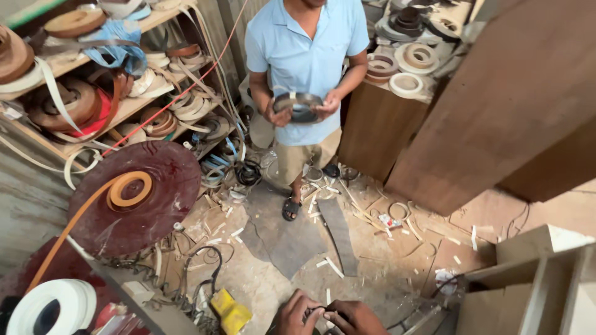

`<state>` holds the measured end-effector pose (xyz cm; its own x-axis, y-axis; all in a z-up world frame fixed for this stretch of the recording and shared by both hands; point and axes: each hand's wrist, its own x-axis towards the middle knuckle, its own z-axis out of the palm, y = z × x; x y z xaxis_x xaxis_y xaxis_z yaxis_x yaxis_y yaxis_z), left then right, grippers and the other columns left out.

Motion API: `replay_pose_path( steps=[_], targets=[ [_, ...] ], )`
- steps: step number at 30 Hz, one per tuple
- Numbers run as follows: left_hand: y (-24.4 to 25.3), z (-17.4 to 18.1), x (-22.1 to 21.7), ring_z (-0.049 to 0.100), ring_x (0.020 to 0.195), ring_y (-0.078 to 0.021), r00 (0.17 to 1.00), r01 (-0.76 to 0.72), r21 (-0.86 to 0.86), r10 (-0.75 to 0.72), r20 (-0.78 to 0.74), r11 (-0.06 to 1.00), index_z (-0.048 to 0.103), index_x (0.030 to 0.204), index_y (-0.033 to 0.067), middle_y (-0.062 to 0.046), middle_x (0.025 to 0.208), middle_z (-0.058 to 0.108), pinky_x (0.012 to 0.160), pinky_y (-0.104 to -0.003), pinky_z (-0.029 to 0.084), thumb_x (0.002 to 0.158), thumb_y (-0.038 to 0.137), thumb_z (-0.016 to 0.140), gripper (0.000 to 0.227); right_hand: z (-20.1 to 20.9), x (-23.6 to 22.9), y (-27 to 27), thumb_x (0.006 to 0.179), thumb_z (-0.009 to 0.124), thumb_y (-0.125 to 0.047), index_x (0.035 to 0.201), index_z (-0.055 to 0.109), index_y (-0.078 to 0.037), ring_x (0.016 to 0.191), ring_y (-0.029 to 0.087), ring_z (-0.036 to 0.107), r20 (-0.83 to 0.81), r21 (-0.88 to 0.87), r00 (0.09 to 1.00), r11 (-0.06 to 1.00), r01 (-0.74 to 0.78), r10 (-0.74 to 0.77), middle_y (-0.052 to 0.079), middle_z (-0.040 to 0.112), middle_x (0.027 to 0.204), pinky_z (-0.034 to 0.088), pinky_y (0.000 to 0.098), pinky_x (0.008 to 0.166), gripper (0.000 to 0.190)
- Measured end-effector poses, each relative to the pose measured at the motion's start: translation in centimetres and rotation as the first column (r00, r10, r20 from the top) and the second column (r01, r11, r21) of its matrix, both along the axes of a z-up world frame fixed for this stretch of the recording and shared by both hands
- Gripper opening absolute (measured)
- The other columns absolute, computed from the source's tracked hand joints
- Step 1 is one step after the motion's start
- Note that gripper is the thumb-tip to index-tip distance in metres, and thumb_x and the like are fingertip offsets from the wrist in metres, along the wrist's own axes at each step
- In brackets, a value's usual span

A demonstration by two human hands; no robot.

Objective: The person applies edge-banding material to the edges of wood panels, using a small hand tool to trim the excess and then feeding strips into an industrial edge-banding machine to secure them.

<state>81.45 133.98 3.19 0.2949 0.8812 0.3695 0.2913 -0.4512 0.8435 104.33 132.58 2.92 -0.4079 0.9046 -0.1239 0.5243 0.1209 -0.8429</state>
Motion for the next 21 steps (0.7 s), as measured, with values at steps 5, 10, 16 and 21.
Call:
replay_pose_path(
  steps=[5,10,16,21],
  targets=[
    [8.3,3.3,1.2,0.071,0.081,-0.0311,1.000,-0.001,-0.074,0.002,0.023,0.997,0.071,0.093,0.0050,-0.012,0.088,0.065,0.069,-0.037,0.056,0.083,0.006,0.080,0.014,-1.5,-0.1,7.1,0.098,0.068,-0.028,0.102,0.071,-0.005,0.082,0.030,0.070,-0.012,-0.016,0.997,0.997,0.078,-0.078,0.016,0.068,0.086,0.055,0.0391,0.075,0.024],
    [19.4,7.1,2.4,0.069,0.080,-0.0302,1.000,0.017,-0.199,-0.018,-0.004,0.980,0.069,0.092,0.0062,-0.010,0.089,0.068,0.071,-0.038,0.055,0.088,0.007,0.075,0.008,-2.1,0.5,12.1,0.094,0.061,-0.022,0.117,0.067,-0.005,0.079,0.029,0.069,-0.138,-0.002,0.914,0.923,0.385,-0.381,0.014,0.069,0.086,0.055,0.0393,0.072,0.029],
    [30.6,13.9,4.7,0.064,0.098,-0.0333,0.991,-0.023,0.362,0.068,-0.112,0.932,0.067,0.102,0.0082,-0.010,0.102,0.066,0.087,-0.046,0.049,0.088,0.009,0.076,0.017,-0.4,2.8,18.7,0.099,0.066,-0.031,0.107,0.068,0.000,0.076,0.020,0.058,-0.173,-0.239,0.586,0.610,0.755,-0.792,0.011,0.065,0.082,0.050,0.0351,0.071,0.032],
    [36.6,19.6,7.6,0.055,0.121,-0.0355,0.938,0.160,0.468,0.014,-0.347,0.869,0.063,0.119,0.0038,-0.014,0.122,0.061,0.104,-0.052,0.041,0.082,0.032,0.081,0.050,4.3,3.6,24.0,0.100,0.067,-0.030,0.126,0.061,-0.003,0.085,0.013,0.055,-0.585,-0.597,0.102,0.512,0.617,-0.805,0.007,0.064,0.103,0.041,0.0265,0.072,0.037]
  ],
)
